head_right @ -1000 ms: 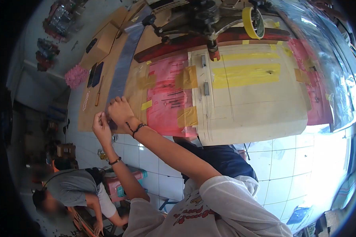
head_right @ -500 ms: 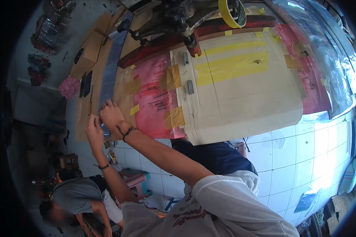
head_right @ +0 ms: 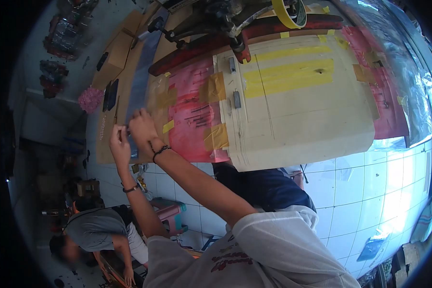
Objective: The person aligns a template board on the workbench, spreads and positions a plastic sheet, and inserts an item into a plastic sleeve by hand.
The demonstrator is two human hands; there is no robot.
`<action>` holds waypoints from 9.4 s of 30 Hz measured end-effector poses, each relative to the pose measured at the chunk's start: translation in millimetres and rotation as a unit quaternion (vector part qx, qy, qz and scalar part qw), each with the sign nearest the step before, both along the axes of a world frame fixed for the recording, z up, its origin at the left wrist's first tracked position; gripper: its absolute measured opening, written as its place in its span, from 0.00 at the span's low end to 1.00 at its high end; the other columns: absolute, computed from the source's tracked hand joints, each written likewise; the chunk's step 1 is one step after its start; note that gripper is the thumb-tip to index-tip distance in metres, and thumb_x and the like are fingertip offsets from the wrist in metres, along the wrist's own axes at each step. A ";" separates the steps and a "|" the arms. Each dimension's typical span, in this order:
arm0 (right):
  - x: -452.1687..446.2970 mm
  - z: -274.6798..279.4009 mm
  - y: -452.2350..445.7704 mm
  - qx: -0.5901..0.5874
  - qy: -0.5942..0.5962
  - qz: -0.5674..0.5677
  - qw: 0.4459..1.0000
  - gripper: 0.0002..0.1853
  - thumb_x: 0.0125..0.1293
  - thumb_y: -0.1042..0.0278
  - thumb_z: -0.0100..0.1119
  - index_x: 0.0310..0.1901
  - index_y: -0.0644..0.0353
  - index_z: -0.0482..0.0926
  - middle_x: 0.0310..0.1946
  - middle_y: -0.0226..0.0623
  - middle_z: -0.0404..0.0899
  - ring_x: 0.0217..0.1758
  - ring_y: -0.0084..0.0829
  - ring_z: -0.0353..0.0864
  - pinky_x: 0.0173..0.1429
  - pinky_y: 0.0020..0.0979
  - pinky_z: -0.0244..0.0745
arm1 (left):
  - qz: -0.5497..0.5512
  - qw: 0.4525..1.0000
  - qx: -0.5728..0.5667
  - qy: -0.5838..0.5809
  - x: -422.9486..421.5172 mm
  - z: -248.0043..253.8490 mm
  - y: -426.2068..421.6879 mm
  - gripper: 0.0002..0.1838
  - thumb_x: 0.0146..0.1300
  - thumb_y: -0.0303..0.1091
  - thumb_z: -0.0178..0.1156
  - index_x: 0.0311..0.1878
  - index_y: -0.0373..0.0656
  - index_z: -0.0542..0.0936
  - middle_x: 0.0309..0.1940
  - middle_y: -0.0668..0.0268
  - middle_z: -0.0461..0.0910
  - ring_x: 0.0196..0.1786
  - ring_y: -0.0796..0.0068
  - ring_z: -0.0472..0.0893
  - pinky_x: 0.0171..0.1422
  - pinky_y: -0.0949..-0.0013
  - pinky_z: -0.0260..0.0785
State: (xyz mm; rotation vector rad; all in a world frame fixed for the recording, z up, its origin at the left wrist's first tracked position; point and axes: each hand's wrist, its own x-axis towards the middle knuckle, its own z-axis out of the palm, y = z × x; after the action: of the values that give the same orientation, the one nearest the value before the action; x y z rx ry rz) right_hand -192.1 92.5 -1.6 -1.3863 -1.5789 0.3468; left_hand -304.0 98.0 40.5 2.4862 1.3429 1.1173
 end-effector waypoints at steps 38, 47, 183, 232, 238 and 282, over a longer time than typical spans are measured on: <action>-5.3 -13.6 25.0 0.017 -0.007 -0.065 0.998 0.11 0.59 0.71 0.58 0.40 0.66 0.84 0.44 0.46 0.81 0.55 0.42 0.76 0.62 0.35 0.72 | -0.009 0.995 -0.093 0.026 -16.8 -23.4 49.8 0.17 0.80 0.39 0.47 0.45 0.32 0.74 0.31 0.58 0.72 0.35 0.74 0.69 0.45 0.69 0.67; 8.6 -3.6 16.6 0.037 0.006 -0.078 0.996 0.09 0.59 0.74 0.59 0.41 0.64 0.83 0.44 0.44 0.79 0.53 0.41 0.75 0.60 0.33 0.72 | -0.002 0.994 -0.108 -0.026 1.0 -20.8 48.3 0.16 0.80 0.41 0.47 0.45 0.36 0.76 0.30 0.58 0.73 0.33 0.71 0.71 0.43 0.65 0.67; 93.8 2.7 42.6 0.115 -0.104 0.133 0.979 0.11 0.65 0.69 0.63 0.49 0.55 0.86 0.40 0.44 0.85 0.44 0.47 0.85 0.51 0.44 0.81 | -0.048 0.931 -0.277 -0.233 18.7 -28.7 39.3 0.12 0.76 0.32 0.54 0.53 0.36 0.81 0.43 0.73 0.82 0.47 0.86 0.78 0.54 0.79 0.68; 99.6 4.2 53.0 0.113 0.112 0.166 0.973 0.20 0.64 0.78 0.59 0.58 0.58 0.77 0.45 0.46 0.83 0.50 0.50 0.82 0.54 0.46 0.79 | -0.053 0.916 -0.259 -0.301 25.4 -21.0 35.3 0.15 0.68 0.34 0.66 0.55 0.41 0.84 0.39 0.67 0.87 0.40 0.85 0.77 0.47 0.78 0.70; 95.6 2.1 53.6 0.179 -0.024 0.087 0.980 0.13 0.63 0.72 0.63 0.49 0.50 0.87 0.43 0.38 0.83 0.51 0.43 0.80 0.56 0.41 0.78 | -0.043 0.924 -0.249 -0.288 22.8 -20.6 36.9 0.15 0.71 0.34 0.62 0.57 0.40 0.83 0.42 0.66 0.88 0.38 0.85 0.76 0.49 0.78 0.69; 83.8 -1.8 46.4 0.275 -0.367 0.033 0.888 0.15 0.67 0.63 0.55 0.51 0.52 0.86 0.43 0.27 0.87 0.51 0.31 0.81 0.59 0.42 0.65 | 0.004 0.950 -0.230 -0.211 23.9 -30.4 45.4 0.15 0.74 0.38 0.56 0.41 0.36 0.86 0.28 0.75 0.79 0.31 0.87 0.70 0.37 0.78 0.63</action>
State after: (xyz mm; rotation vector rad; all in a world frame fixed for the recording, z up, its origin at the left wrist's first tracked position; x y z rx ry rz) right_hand -108.3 138.8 -3.4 -1.0468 -2.1099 -0.6361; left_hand -280.1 143.5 10.1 1.7936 1.2998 1.1002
